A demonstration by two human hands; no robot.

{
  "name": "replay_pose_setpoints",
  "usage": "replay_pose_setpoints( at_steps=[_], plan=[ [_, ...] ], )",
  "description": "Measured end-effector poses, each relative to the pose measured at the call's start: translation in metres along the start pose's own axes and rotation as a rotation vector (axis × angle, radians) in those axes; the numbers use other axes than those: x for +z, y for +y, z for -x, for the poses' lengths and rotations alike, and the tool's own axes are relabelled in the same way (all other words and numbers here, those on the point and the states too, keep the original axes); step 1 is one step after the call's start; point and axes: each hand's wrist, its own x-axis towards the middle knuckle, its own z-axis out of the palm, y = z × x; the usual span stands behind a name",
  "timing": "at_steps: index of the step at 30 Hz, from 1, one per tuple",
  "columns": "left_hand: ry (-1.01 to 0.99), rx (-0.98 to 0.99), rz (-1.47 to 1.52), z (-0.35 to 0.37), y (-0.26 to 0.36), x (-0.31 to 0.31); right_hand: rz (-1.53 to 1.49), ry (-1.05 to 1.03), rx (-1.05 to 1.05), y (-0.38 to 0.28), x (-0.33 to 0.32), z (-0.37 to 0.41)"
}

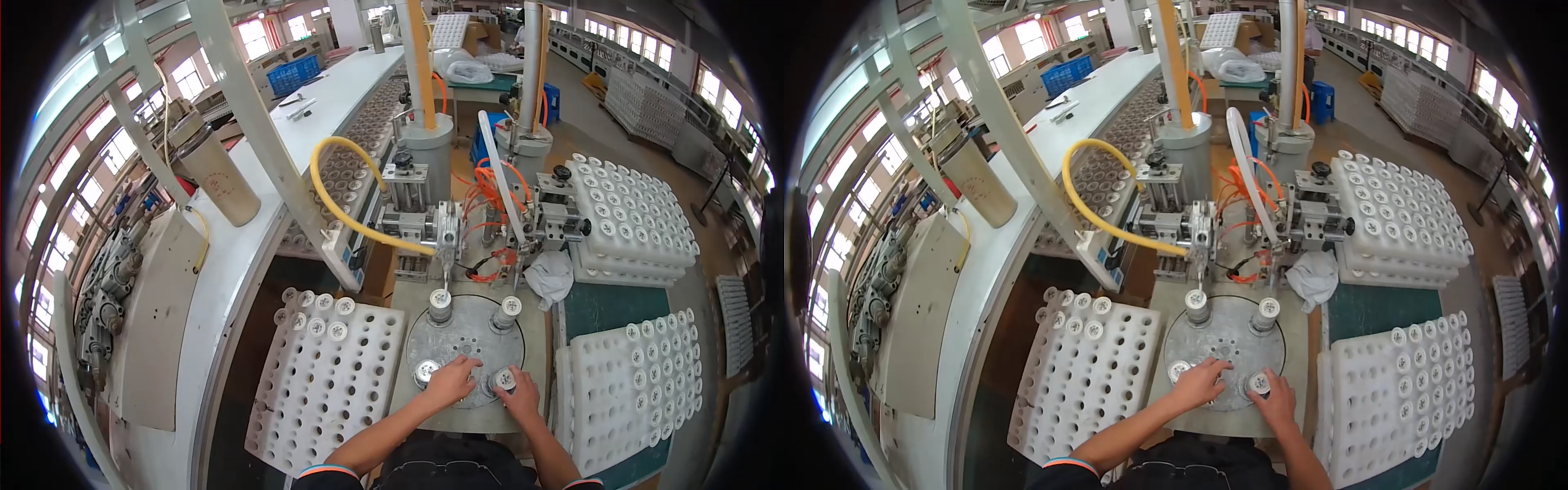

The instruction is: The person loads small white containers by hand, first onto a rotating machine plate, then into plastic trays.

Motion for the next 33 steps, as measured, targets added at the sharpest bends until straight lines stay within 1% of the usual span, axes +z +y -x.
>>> replay_pose_setpoints(
  at_steps=[2, 3, 4, 5, 6, 8, 9, 11, 12, 14, 15, 16, 17, 18, 19, 20, 21, 22, 24, 25, 26, 27, 28, 30, 31, 32, 33],
  plan=[
    [-0.021, -0.011, 0.012, -0.004, 0.002, -0.002, -0.005, -0.035, 0.046, -0.006, -0.004, 0.008],
    [-0.004, 0.002, 0.016, -0.008, 0.001, 0.0, -0.085, -0.028, 0.105, -0.005, -0.007, 0.015],
    [0.002, 0.022, 0.026, -0.014, 0.002, 0.006, -0.159, -0.015, 0.177, -0.001, -0.012, 0.027],
    [-0.004, 0.017, 0.019, -0.02, 0.002, 0.013, -0.207, 0.06, 0.149, 0.01, -0.009, 0.037],
    [-0.018, 0.013, 0.015, -0.026, 0.003, 0.02, -0.186, 0.07, 0.204, 0.023, -0.005, 0.046],
    [-0.11, -0.026, 0.014, -0.038, 0.017, 0.029, -0.358, 0.101, 0.31, 0.045, -0.005, 0.058],
    [-0.15, -0.011, 0.028, -0.041, 0.027, 0.039, -0.344, 0.111, 0.352, 0.045, -0.013, 0.061],
    [-0.056, 0.035, -0.049, -0.046, 0.041, 0.05, -0.349, 0.176, 0.39, 0.045, -0.025, 0.05],
    [-0.061, 0.037, -0.047, -0.047, 0.043, 0.058, -0.348, 0.177, 0.395, 0.045, -0.029, 0.043],
    [-0.282, 0.202, -0.39, -0.052, 0.038, 0.079, -0.311, 0.235, 0.322, 0.039, -0.031, 0.025],
    [-0.317, 0.219, -0.433, -0.053, 0.035, 0.081, -0.321, 0.224, 0.302, 0.036, -0.031, 0.016],
    [-0.298, 0.19, -0.444, -0.051, 0.03, 0.081, -0.203, 0.253, 0.185, 0.033, -0.029, 0.006],
    [-0.237, 0.205, -0.358, -0.044, 0.032, 0.068, -0.098, 0.281, 0.067, 0.025, -0.023, -0.003],
    [-0.177, 0.218, -0.277, -0.033, 0.031, 0.05, -0.131, 0.26, 0.04, 0.012, -0.02, -0.012],
    [-0.074, 0.202, -0.171, -0.023, 0.03, 0.03, -0.027, 0.227, -0.071, -0.001, -0.02, -0.02],
    [-0.063, 0.173, -0.188, -0.015, 0.022, 0.012, 0.082, 0.199, -0.18, -0.011, -0.017, -0.026],
    [0.028, 0.081, -0.191, -0.007, 0.012, -0.008, 0.109, 0.169, -0.25, -0.013, -0.005, -0.033],
    [0.117, -0.002, -0.191, 0.0, 0.0, -0.027, 0.096, 0.164, -0.261, -0.012, 0.008, -0.036],
    [0.219, -0.144, -0.186, 0.009, -0.05, -0.06, 0.258, 0.0, -0.306, -0.009, 0.028, -0.039],
    [0.273, -0.23, -0.196, 0.014, -0.067, -0.081, 0.257, 0.002, -0.309, -0.013, 0.027, -0.042],
    [0.326, -0.312, -0.205, 0.016, -0.083, -0.102, 0.255, -0.045, -0.249, -0.019, 0.024, -0.043],
    [0.37, -0.348, -0.25, 0.016, -0.101, -0.117, 0.252, -0.094, -0.183, -0.025, 0.02, -0.042],
    [0.413, -0.383, -0.292, 0.014, -0.119, -0.128, 0.254, -0.091, -0.174, -0.029, 0.015, -0.041],
    [0.399, -0.379, -0.324, 0.004, -0.149, -0.139, 0.13, 0.075, -0.276, -0.034, 0.006, -0.041],
    [0.389, -0.381, -0.359, -0.001, -0.161, -0.141, 0.138, 0.082, -0.263, -0.035, 0.006, -0.038],
    [0.377, -0.362, -0.355, -0.006, -0.166, -0.141, 0.095, 0.156, -0.204, -0.036, 0.007, -0.035],
    [0.337, -0.424, -0.402, -0.012, -0.168, -0.138, 0.055, 0.233, -0.14, -0.036, 0.006, -0.03]
  ],
)
